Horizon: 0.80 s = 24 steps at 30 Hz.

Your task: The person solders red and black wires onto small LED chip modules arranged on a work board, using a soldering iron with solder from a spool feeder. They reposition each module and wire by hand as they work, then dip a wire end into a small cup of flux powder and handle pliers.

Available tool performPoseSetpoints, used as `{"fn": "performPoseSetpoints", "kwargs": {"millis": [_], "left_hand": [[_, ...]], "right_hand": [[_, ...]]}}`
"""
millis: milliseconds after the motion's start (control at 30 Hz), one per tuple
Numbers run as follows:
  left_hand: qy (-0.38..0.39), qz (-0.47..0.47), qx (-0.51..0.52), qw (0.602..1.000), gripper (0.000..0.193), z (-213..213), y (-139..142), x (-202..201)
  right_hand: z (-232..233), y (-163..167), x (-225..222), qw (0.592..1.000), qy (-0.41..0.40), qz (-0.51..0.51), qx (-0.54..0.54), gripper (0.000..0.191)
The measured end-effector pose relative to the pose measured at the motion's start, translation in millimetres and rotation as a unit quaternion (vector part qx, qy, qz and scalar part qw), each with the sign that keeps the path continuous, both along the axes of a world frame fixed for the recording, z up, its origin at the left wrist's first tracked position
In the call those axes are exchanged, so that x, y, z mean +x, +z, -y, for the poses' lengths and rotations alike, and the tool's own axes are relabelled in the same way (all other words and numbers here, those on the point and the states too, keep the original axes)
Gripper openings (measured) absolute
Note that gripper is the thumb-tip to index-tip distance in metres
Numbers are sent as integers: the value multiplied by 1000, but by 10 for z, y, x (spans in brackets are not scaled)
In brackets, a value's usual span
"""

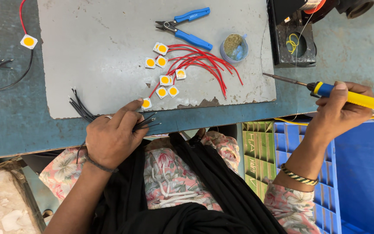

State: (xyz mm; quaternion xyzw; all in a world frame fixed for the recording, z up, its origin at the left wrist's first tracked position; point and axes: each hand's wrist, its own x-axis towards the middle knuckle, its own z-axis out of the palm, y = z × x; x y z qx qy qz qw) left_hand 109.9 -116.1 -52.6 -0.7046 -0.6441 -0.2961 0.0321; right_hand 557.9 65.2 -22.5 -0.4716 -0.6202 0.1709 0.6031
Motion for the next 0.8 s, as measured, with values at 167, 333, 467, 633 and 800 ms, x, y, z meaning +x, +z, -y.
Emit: {"fn": "performPoseSetpoints", "kwargs": {"millis": [167,333,467,633,800], "left_hand": [[2,4,4,1000,29,1,-2,10],[7,-2,1,1000,29,4,-7,15],[-7,4,14,1000,29,2,-5,7],[5,-5,10,1000,28,-1,-5,15],[3,-3,4,1000,27,0,-7,12]], "right_hand": [[2,19,10,1000,1,9,1,13],[26,44,-4,1000,4,21,1,12],[51,67,-25,1000,-3,9,-4,12],[79,89,-52,1000,-3,8,-6,12],[144,107,-70,1000,-1,12,-10,13]]}}
